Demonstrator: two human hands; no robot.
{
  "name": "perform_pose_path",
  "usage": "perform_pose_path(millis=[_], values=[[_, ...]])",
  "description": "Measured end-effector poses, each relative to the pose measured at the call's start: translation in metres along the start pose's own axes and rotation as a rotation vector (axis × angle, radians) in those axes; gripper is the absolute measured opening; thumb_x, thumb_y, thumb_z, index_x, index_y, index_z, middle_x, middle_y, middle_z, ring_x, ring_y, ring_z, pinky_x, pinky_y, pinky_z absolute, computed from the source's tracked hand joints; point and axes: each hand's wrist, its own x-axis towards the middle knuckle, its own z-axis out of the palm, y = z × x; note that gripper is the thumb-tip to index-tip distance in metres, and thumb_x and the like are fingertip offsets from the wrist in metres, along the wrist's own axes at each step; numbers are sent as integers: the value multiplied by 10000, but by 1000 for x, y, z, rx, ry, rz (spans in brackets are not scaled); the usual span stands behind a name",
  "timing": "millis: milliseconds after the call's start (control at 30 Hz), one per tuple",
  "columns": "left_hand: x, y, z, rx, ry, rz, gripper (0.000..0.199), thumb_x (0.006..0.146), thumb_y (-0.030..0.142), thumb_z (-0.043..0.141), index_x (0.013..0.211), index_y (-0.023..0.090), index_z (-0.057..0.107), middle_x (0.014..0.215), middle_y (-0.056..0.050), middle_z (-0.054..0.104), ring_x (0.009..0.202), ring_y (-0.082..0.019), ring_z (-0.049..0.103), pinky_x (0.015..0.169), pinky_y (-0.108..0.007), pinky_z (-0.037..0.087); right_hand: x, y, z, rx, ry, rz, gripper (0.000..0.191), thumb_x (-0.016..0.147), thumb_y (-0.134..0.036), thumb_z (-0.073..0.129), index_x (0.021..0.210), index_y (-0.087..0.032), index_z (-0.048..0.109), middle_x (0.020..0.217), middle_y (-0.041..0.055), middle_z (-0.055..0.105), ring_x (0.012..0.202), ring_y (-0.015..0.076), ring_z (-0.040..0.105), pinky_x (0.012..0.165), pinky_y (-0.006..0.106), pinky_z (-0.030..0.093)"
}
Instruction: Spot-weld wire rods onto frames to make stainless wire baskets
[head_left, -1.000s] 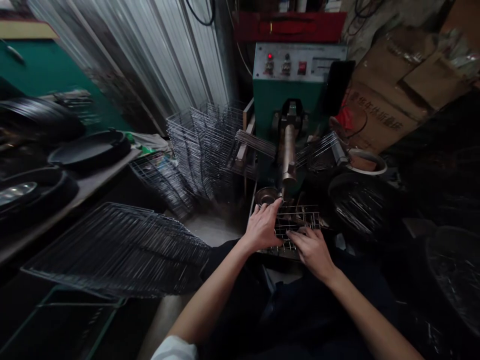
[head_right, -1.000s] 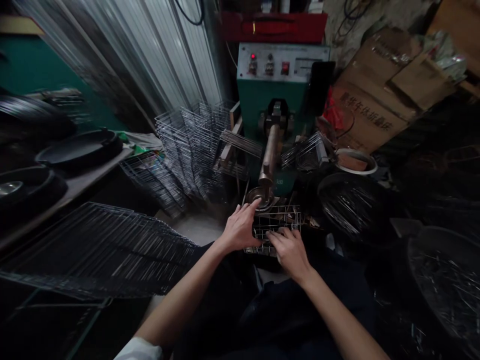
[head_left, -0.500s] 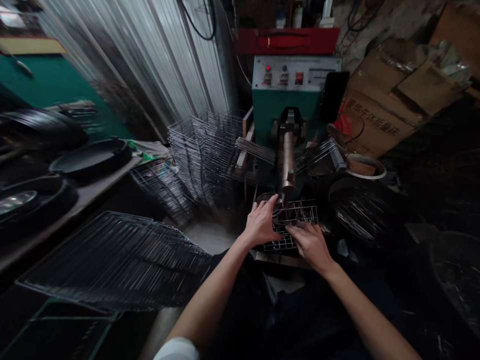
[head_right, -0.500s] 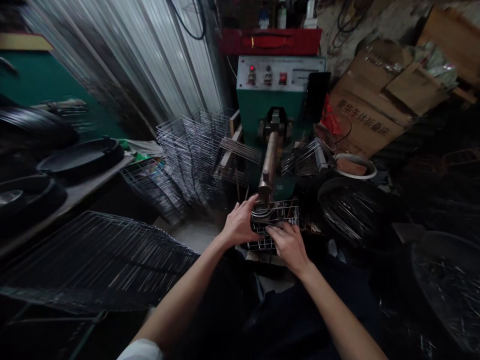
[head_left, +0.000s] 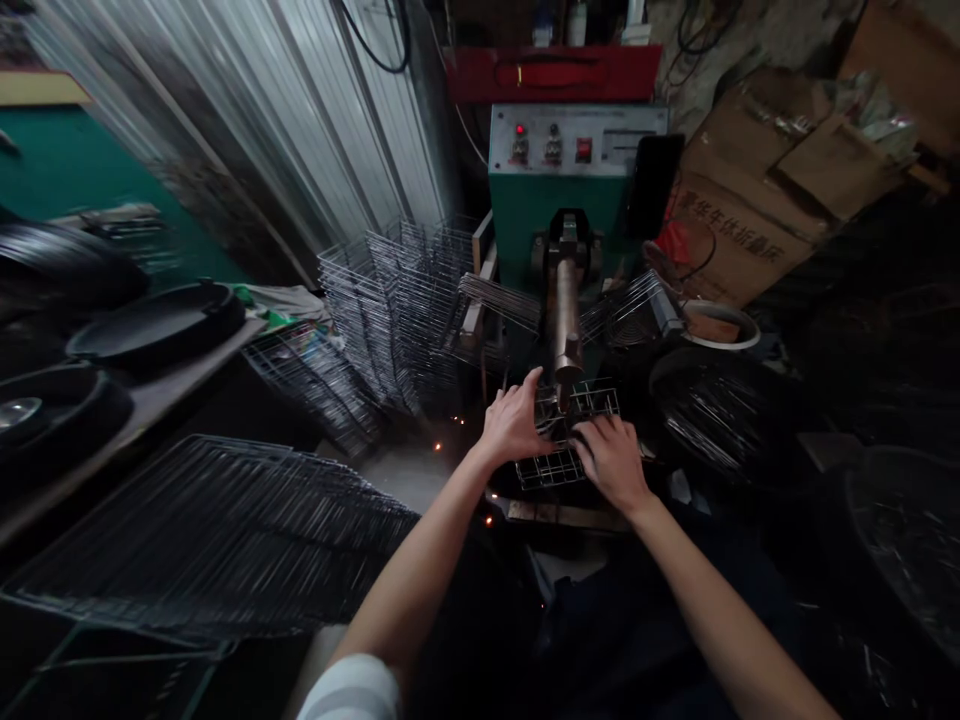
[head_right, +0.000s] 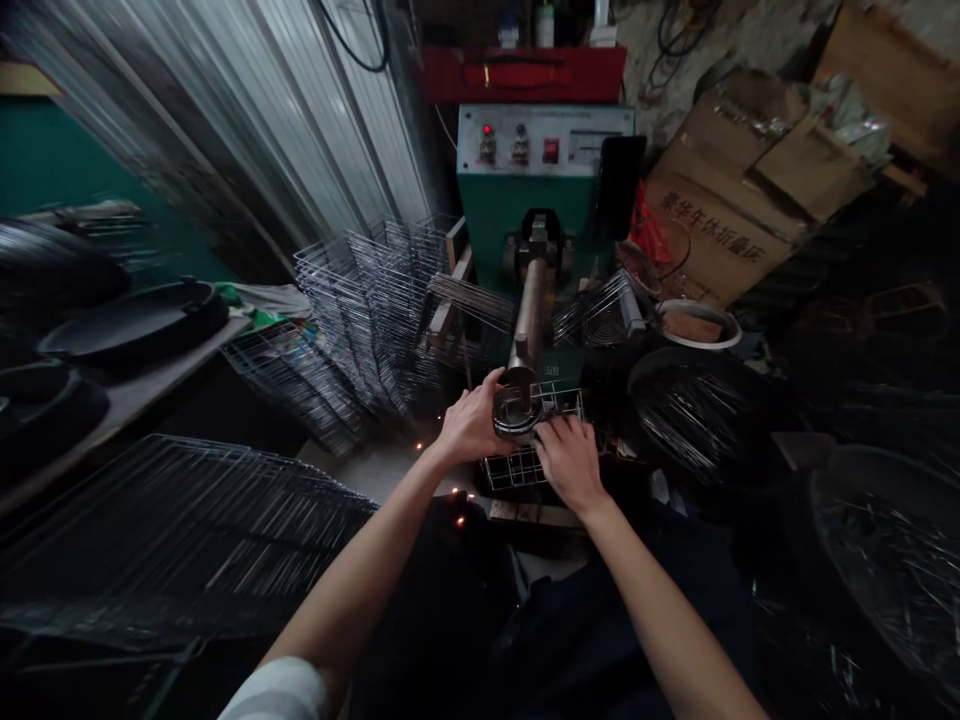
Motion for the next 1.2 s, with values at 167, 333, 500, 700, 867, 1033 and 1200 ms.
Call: perform_pose_path(millis=[167,333,500,700,867,1033,1200], values=[[12,-5,-3,34,6,4,1296,502,521,865,1540,269,130,1298,-126,614,1206,-389,582,1135,-602,319,9,5,7,-5,70,67,123,955,-320,633,957,-198,638,1008,80,659,985,257,531,839,380,330],[24,-8,-12,68,-24,-10,1302,494,484,866,1543,271,125,1288,-125,621,1190,-401,590,1083,-575,382,15,13,9,-63,56,61,133,979,-308,590,968,-193,654,987,86,664,955,259,525,821,390,306],[41,-15,-19,99,-37,-8,1281,501,502,847,1540,269,133,1284,-128,631,1169,-406,605,1024,-551,437,32,21,10,-29,53,38,93,973,-237,585,951,-198,667,965,71,667,947,244,532,829,391,295],[46,-21,-18,91,-47,22,1269,527,502,830,1549,252,120,1279,-143,634,1163,-411,609,1010,-551,444,37,23,14,9,84,24,125,985,-251,573,936,-202,678,935,62,677,924,234,526,825,382,285],[47,-22,-16,65,-56,49,1287,537,531,828,1560,243,103,1320,-152,613,1203,-411,583,1050,-548,408,31,28,15,9,79,8,162,997,-271,548,994,-210,699,979,74,682,952,248,529,824,388,297],[50,-22,-18,100,-105,79,1345,540,580,833,1575,227,50,1332,-172,601,1228,-428,563,1033,-543,413,18,31,9,-49,65,-26,224,974,-259,549,1138,-208,694,1088,106,658,1004,279,517,820,401,327],[53,-22,-18,86,-151,107,1338,568,576,834,1575,219,28,1393,-208,542,1275,-429,518,1058,-587,370,8,31,6,-131,35,-67,312,961,-271,550,1246,-207,659,1157,131,629,1019,301,522,790,405,360]])
